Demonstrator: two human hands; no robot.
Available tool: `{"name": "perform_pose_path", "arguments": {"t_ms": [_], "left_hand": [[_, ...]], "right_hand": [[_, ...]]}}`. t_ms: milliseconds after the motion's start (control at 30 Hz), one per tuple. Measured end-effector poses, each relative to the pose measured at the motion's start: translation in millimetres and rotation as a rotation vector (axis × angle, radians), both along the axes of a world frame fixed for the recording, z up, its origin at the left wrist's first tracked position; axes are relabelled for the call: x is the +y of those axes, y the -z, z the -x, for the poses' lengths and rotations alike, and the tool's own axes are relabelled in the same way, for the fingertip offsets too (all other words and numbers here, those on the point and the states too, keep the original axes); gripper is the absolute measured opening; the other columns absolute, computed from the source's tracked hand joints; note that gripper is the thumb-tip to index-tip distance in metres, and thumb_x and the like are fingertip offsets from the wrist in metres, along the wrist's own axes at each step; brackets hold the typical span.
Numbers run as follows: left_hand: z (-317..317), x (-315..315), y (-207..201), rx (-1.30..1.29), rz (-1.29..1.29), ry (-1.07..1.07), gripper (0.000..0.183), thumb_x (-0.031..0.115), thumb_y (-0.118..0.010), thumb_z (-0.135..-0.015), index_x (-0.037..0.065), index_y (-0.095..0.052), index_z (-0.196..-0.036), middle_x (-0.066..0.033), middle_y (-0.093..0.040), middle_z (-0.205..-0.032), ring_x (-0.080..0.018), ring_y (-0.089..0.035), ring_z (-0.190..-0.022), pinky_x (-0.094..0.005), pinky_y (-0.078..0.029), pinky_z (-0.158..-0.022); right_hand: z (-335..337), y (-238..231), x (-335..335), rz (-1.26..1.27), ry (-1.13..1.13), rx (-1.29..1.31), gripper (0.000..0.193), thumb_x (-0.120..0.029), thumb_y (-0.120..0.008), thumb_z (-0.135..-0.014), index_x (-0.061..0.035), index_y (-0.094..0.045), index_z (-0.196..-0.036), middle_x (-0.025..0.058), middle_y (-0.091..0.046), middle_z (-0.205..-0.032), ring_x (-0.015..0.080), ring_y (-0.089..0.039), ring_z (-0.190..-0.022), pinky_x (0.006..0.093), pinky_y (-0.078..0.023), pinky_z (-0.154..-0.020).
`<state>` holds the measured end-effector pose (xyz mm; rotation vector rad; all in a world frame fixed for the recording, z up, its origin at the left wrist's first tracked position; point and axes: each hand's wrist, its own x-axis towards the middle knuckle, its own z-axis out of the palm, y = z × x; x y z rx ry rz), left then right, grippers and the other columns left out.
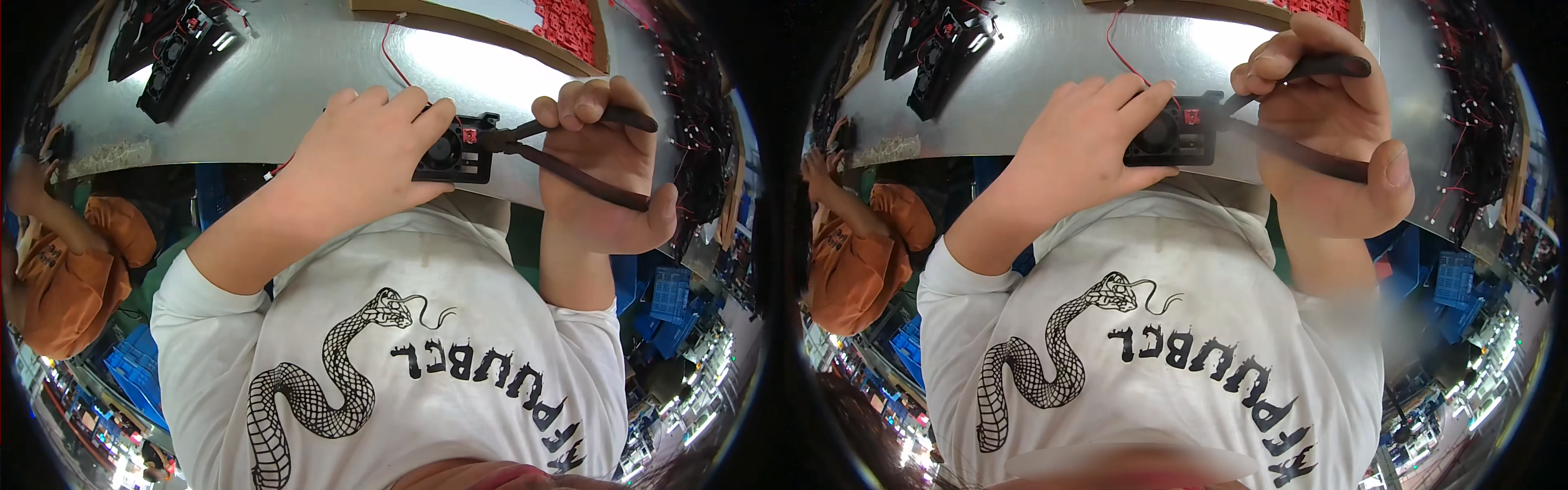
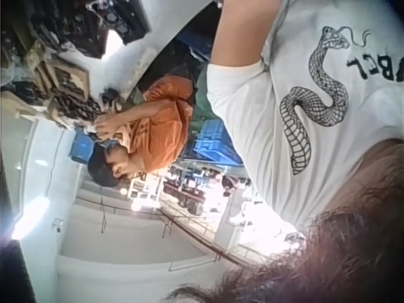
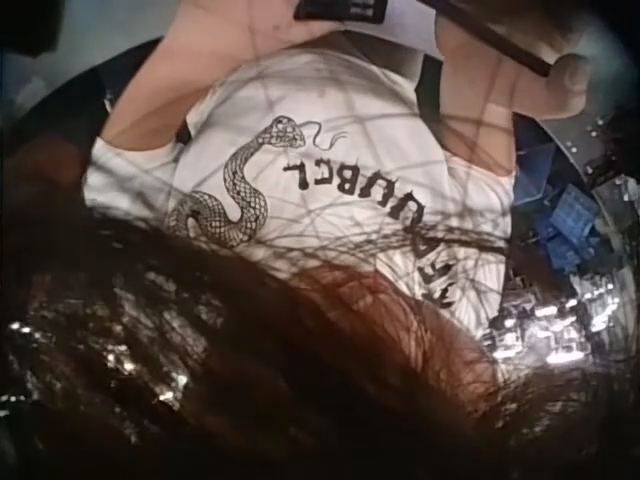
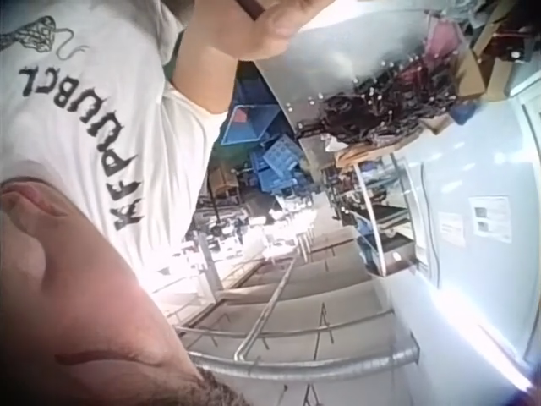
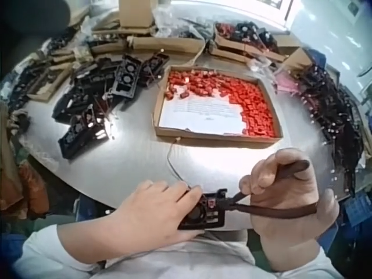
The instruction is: The recorder is assembling small electronic components, likely cooling fans, by attaching red plastic parts and manipulating wires.
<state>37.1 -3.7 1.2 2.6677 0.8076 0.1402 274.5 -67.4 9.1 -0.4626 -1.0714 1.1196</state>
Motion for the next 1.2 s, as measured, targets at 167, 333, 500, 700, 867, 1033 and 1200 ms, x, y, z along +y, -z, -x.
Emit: {"name": "perform_pose_path", "arguments": {"t_ms": [167, 333, 500, 700, 867, 1033, 1200], "left_hand": [[1, -1, 2, -0.017, -0.016, -0.007, 0.072, 0.043, -0.081, -0.079, 0.010, -0.057, -0.137, -0.0077, -0.062, -0.110, -0.0285, -0.062, -0.097, -0.0411, -0.047, -0.086], [-1, -1, 1, -0.031, -0.018, 0.000, 0.064, 0.048, -0.078, -0.082, 0.011, -0.059, -0.131, -0.0068, -0.063, -0.107, -0.0280, -0.065, -0.096, -0.0421, -0.049, -0.085], [0, 1, 0, -0.044, 0.038, -0.003, 0.071, 0.041, -0.083, -0.078, 0.009, -0.057, -0.136, -0.0080, -0.062, -0.110, -0.0300, -0.063, -0.096, -0.0419, -0.046, -0.085], [-1, 3, 1, -0.082, -0.045, 0.021, 0.062, 0.045, -0.081, -0.079, 0.011, -0.060, -0.127, -0.0057, -0.063, -0.102, -0.0283, -0.065, -0.090, -0.0416, -0.048, -0.082], [0, 6, 3, -0.061, -0.028, 0.040, 0.062, 0.045, -0.082, -0.078, 0.011, -0.061, -0.125, -0.0059, -0.064, -0.103, -0.0279, -0.067, -0.092, -0.0432, -0.050, -0.082], [2, 15, 6, -0.137, 0.000, 0.116, 0.061, 0.043, -0.082, -0.078, 0.012, -0.061, -0.126, -0.0057, -0.065, -0.104, -0.0267, -0.067, -0.093, -0.0444, -0.051, -0.083], [3, 14, 4, -0.099, 0.027, 0.119, 0.061, 0.043, -0.082, -0.078, 0.013, -0.061, -0.127, -0.0053, -0.064, -0.103, -0.0268, -0.067, -0.094, -0.0437, -0.051, -0.083]], "right_hand": [[7, 0, 2, 0.010, 0.003, -0.018, 0.086, -0.062, -0.053, -0.083, 0.0034, -0.054, -0.138, 0.0141, -0.056, -0.111, 0.0238, -0.047, -0.098, 0.0423, -0.038, -0.086], [7, -1, 5, 0.019, -0.004, -0.087, 0.082, -0.059, -0.054, -0.083, 0.0046, -0.054, -0.135, 0.0156, -0.057, -0.108, 0.0249, -0.049, -0.095, 0.0430, -0.040, -0.085], [13, -7, 7, -0.051, -0.089, -0.238, 0.073, -0.049, -0.051, -0.088, 0.0073, -0.051, -0.134, 0.0229, -0.059, -0.105, 0.0298, -0.055, -0.093, 0.0458, -0.044, -0.086], [12, -17, 11, 0.060, -0.180, -0.299, 0.061, -0.044, -0.053, -0.089, 0.0077, -0.055, -0.122, 0.0225, -0.060, -0.098, 0.0288, -0.056, -0.091, 0.0427, -0.044, -0.083], [16, -17, 17, 0.012, -0.251, -0.271, 0.043, -0.036, -0.059, -0.085, 0.0038, -0.065, -0.100, 0.0175, -0.062, -0.083, 0.0261, -0.055, -0.073, 0.0400, -0.045, -0.068], [12, -18, 37, -0.161, -0.532, -0.217, 0.031, -0.032, -0.064, -0.081, -0.0011, -0.068, -0.081, 0.0113, -0.062, -0.071, 0.0212, -0.050, -0.053, 0.0345, -0.040, -0.053], [8, -14, 44, -0.074, -0.553, -0.133, 0.054, -0.044, -0.062, -0.087, 0.0093, -0.068, -0.095, 0.0179, -0.066, -0.081, 0.0242, -0.060, -0.070, 0.0350, -0.049, -0.068]]}}
